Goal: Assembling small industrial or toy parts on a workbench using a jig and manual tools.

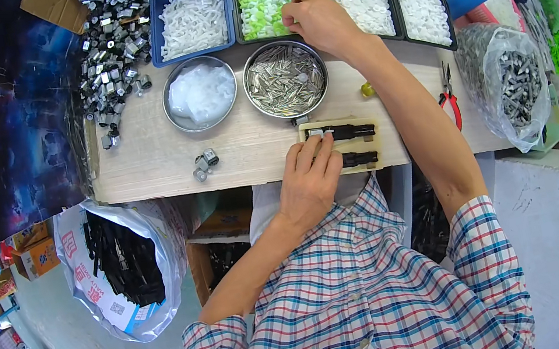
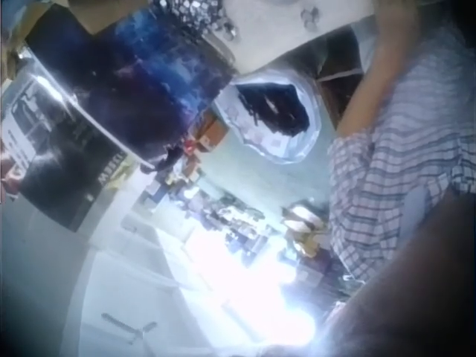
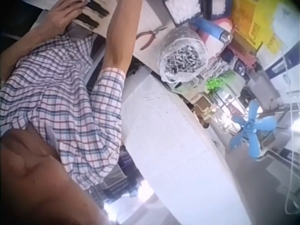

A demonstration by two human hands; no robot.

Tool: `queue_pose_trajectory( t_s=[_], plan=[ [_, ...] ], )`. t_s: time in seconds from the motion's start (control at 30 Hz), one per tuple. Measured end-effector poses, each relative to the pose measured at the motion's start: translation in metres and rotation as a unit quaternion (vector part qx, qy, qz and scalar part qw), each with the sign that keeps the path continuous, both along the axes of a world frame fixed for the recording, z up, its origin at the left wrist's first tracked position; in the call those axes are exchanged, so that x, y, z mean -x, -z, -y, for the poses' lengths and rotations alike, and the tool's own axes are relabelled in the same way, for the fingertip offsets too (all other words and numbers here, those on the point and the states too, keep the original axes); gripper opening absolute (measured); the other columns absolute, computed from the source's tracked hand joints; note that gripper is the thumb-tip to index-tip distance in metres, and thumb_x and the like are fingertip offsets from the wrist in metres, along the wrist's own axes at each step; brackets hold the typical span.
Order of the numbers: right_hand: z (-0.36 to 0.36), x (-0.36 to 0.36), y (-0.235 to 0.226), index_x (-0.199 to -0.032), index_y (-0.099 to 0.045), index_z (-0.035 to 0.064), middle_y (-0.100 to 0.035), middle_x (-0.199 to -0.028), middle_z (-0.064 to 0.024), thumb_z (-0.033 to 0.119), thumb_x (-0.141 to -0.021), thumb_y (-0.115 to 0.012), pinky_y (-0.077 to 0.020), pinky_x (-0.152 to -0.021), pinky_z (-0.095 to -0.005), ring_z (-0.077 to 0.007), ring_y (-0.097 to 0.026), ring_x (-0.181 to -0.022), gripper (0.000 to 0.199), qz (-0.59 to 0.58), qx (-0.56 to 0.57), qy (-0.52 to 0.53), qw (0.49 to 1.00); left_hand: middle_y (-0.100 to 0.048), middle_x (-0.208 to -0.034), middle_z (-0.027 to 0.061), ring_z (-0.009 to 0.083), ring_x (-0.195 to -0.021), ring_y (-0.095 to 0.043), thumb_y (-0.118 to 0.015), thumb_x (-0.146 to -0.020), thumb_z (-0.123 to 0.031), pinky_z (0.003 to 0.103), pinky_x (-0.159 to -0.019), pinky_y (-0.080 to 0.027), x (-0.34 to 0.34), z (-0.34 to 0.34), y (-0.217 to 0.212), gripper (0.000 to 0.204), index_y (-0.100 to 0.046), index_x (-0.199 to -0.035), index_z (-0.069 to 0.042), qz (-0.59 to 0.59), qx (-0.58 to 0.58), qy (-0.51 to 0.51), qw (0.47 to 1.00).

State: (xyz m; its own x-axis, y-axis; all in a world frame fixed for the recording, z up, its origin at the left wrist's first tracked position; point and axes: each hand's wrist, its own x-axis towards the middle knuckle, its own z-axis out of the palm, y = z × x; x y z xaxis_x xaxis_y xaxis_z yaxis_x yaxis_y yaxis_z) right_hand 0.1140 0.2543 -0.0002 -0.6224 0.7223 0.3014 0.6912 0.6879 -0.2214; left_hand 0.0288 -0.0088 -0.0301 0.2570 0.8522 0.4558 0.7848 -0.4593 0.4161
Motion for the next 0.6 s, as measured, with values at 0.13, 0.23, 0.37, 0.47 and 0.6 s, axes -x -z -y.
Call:
queue_pose_trajectory(
  t_s=[0.13,0.23,0.37,0.47,0.6],
  plan=[
    [-0.011,0.003,-0.003,-0.092,-0.069,0.0080,-0.063,-0.103,-0.0121,0.010,-0.086,-0.071,-0.0543,-0.086,-0.0419,-0.0324,-0.063,-0.100,0.006,0.040,0.026,-0.026,0.998,-0.065,-0.126,0.0229,0.0365,-0.120,-0.057,-0.061,-0.081,-0.010,0.048,-0.102,-0.045,0.000,0.000,0.000,0.024,-0.062,-0.102,0.003,0.002,-0.001,0.004,1.000],
    [-0.013,0.001,-0.001,-0.091,-0.068,0.0060,-0.063,-0.102,-0.0126,0.010,-0.089,-0.068,-0.0545,-0.085,-0.0418,-0.0328,-0.063,-0.100,0.005,0.064,0.016,-0.034,0.997,-0.065,-0.126,0.0229,0.0368,-0.121,-0.057,-0.062,-0.080,-0.009,0.048,-0.103,-0.044,0.000,0.000,-0.001,0.025,-0.062,-0.102,0.003,0.004,0.001,0.005,1.000],
    [-0.017,-0.008,0.005,-0.090,-0.064,0.0018,-0.062,-0.098,-0.0145,0.007,-0.089,-0.065,-0.0543,-0.082,-0.0437,-0.0347,-0.063,-0.097,0.005,0.025,-0.034,-0.071,0.997,-0.066,-0.123,0.0216,0.0365,-0.118,-0.058,-0.063,-0.080,-0.005,0.048,-0.101,-0.046,0.002,-0.001,-0.008,0.024,-0.062,-0.102,0.004,0.047,0.000,0.012,0.999],
    [-0.014,-0.012,0.003,-0.090,-0.062,0.0009,-0.062,-0.096,-0.0157,0.004,-0.087,-0.065,-0.0538,-0.079,-0.0435,-0.0359,-0.063,-0.095,0.005,-0.029,-0.032,-0.095,0.995,-0.068,-0.114,0.0183,0.0351,-0.110,-0.062,-0.064,-0.083,0.000,0.044,-0.096,-0.049,0.003,-0.004,-0.023,0.019,-0.063,-0.101,0.003,0.142,0.004,-0.020,0.990],
    [0.012,-0.020,0.006,-0.092,-0.060,0.0011,-0.061,-0.097,-0.0159,0.000,-0.086,-0.065,-0.0530,-0.078,-0.0424,-0.0361,-0.062,-0.093,0.008,-0.116,-0.038,-0.091,0.988,-0.069,-0.098,0.0111,0.0260,-0.090,-0.067,-0.066,-0.091,0.002,0.034,-0.082,-0.053,0.010,-0.007,-0.033,0.009,-0.064,-0.101,0.002,0.368,0.086,-0.110,0.919]
  ],
)
